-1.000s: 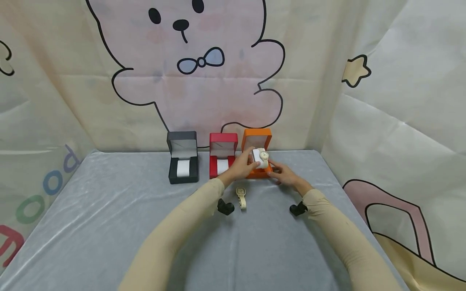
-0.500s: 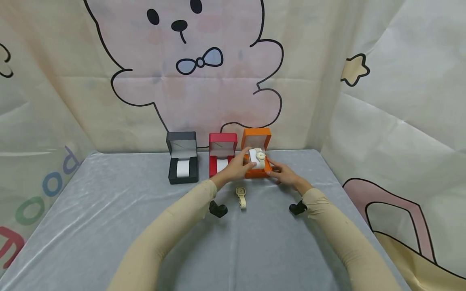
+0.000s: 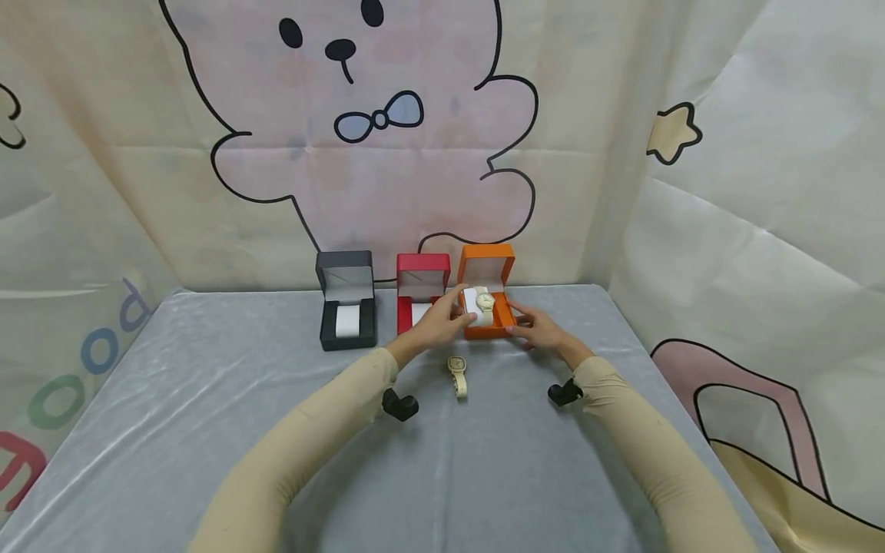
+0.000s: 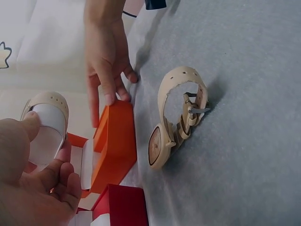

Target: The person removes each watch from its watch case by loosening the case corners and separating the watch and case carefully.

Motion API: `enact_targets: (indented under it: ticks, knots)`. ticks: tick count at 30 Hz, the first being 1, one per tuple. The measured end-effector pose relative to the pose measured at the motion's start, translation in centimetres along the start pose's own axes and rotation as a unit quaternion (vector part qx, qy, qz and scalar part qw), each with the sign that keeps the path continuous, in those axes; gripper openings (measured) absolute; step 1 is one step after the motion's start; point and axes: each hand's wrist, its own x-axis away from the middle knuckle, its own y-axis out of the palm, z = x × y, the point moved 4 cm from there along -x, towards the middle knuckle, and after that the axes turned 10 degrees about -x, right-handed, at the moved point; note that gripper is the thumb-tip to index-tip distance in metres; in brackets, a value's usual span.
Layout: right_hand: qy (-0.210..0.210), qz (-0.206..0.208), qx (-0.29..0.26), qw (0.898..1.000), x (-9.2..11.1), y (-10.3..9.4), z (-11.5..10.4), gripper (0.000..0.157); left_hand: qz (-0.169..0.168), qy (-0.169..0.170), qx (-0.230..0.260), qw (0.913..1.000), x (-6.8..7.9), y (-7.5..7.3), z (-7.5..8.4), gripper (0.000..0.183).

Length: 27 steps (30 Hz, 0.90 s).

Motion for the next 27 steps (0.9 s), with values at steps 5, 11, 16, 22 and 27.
enact_targets:
  ticks: [5,11,16,22,27]
  knots:
    - [0.008,0.009,-0.005,1.0,-0.1,-0.2,-0.3,0.071,0.002,0.003,-0.001,1.0,0.6,-0.4,0.0,0.066]
    - [0.01,0.02,-0.019,1.0,0.2,-0.4,-0.6,0.065,0.003,0.013,0.005,0.9999,1.3,-0.9,-0.1,0.064]
    - [-0.019,0.025,-0.019,0.999,0.8,-0.6,-1.1,0.06,-0.005,0.007,0.025,0.9996,2.1,-1.3,0.2,0.064]
    - [-0.06,0.037,0.016,0.997,1.4,-1.1,-1.7,0.054,-0.013,0.004,0.048,0.9987,3.1,-1.8,0.4,0.063]
    - [-0.083,0.048,0.035,0.995,1.9,-1.3,-2.2,0.051,-0.011,0.005,0.038,0.9992,3.7,-2.0,-0.2,0.065]
